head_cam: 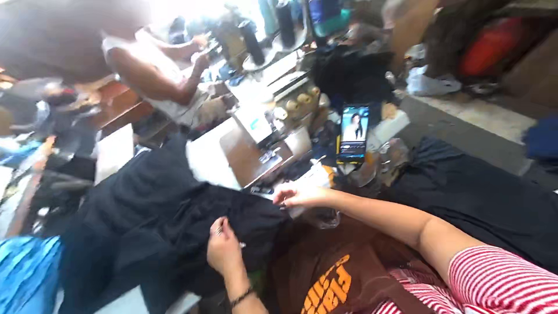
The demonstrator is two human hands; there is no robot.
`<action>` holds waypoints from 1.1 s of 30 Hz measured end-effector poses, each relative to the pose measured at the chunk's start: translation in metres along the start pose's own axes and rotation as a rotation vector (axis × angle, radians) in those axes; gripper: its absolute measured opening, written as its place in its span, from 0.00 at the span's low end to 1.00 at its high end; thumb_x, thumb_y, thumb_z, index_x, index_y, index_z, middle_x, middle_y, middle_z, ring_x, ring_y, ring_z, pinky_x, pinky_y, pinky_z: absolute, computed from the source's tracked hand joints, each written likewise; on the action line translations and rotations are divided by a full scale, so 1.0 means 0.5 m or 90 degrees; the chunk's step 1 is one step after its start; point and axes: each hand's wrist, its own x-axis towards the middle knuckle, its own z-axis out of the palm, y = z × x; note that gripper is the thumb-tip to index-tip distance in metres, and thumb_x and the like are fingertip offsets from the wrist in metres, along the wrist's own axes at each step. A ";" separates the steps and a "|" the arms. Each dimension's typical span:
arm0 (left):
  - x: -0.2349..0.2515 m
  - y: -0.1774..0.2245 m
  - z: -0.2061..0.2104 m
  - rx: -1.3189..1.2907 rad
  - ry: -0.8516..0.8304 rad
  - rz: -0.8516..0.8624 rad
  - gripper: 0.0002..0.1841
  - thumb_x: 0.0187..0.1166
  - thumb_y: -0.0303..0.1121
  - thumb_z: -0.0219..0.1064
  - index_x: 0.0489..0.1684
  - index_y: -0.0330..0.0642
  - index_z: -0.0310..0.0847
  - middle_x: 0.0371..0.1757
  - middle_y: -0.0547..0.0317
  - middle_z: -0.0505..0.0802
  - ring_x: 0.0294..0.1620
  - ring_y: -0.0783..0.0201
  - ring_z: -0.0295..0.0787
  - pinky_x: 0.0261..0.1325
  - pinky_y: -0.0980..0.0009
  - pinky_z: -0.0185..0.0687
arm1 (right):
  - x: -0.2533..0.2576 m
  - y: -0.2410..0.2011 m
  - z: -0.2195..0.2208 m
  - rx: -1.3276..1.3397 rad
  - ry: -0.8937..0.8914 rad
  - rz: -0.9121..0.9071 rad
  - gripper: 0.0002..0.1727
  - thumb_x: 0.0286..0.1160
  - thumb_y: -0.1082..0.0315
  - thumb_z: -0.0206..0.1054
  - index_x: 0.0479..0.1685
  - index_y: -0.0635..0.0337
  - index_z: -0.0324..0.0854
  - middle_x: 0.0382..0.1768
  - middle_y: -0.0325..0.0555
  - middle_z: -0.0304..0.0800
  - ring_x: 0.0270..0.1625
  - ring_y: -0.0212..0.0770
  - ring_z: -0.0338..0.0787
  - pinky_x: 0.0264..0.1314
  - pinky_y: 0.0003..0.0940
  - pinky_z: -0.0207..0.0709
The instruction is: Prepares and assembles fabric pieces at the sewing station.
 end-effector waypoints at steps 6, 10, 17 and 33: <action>-0.005 -0.024 0.013 -0.008 0.079 0.047 0.17 0.90 0.32 0.57 0.55 0.27 0.88 0.51 0.32 0.94 0.53 0.36 0.94 0.58 0.38 0.83 | -0.163 -0.166 -0.250 -0.034 0.202 0.043 0.13 0.84 0.77 0.57 0.56 0.69 0.86 0.48 0.51 0.93 0.41 0.37 0.93 0.47 0.35 0.90; -0.008 -0.021 0.018 0.003 0.109 0.042 0.16 0.90 0.32 0.58 0.54 0.28 0.89 0.51 0.33 0.95 0.54 0.39 0.94 0.59 0.42 0.83 | -0.211 -0.158 -0.448 -0.136 0.501 0.024 0.12 0.83 0.75 0.61 0.57 0.67 0.86 0.43 0.51 0.93 0.38 0.39 0.93 0.44 0.38 0.91; -0.009 -0.021 0.018 0.016 0.130 0.043 0.15 0.89 0.31 0.59 0.53 0.27 0.89 0.49 0.34 0.95 0.52 0.44 0.95 0.60 0.50 0.84 | -0.155 -0.040 -0.601 -0.557 0.522 0.178 0.21 0.62 0.76 0.78 0.59 0.63 0.85 0.64 0.65 0.82 0.65 0.64 0.84 0.67 0.65 0.78; -0.014 -0.025 0.019 0.018 0.156 0.035 0.15 0.89 0.31 0.59 0.53 0.28 0.89 0.49 0.36 0.95 0.52 0.48 0.94 0.60 0.56 0.84 | -0.182 -0.111 -0.682 -0.273 0.714 -0.045 0.16 0.80 0.72 0.65 0.61 0.72 0.77 0.54 0.53 0.87 0.53 0.35 0.87 0.61 0.31 0.82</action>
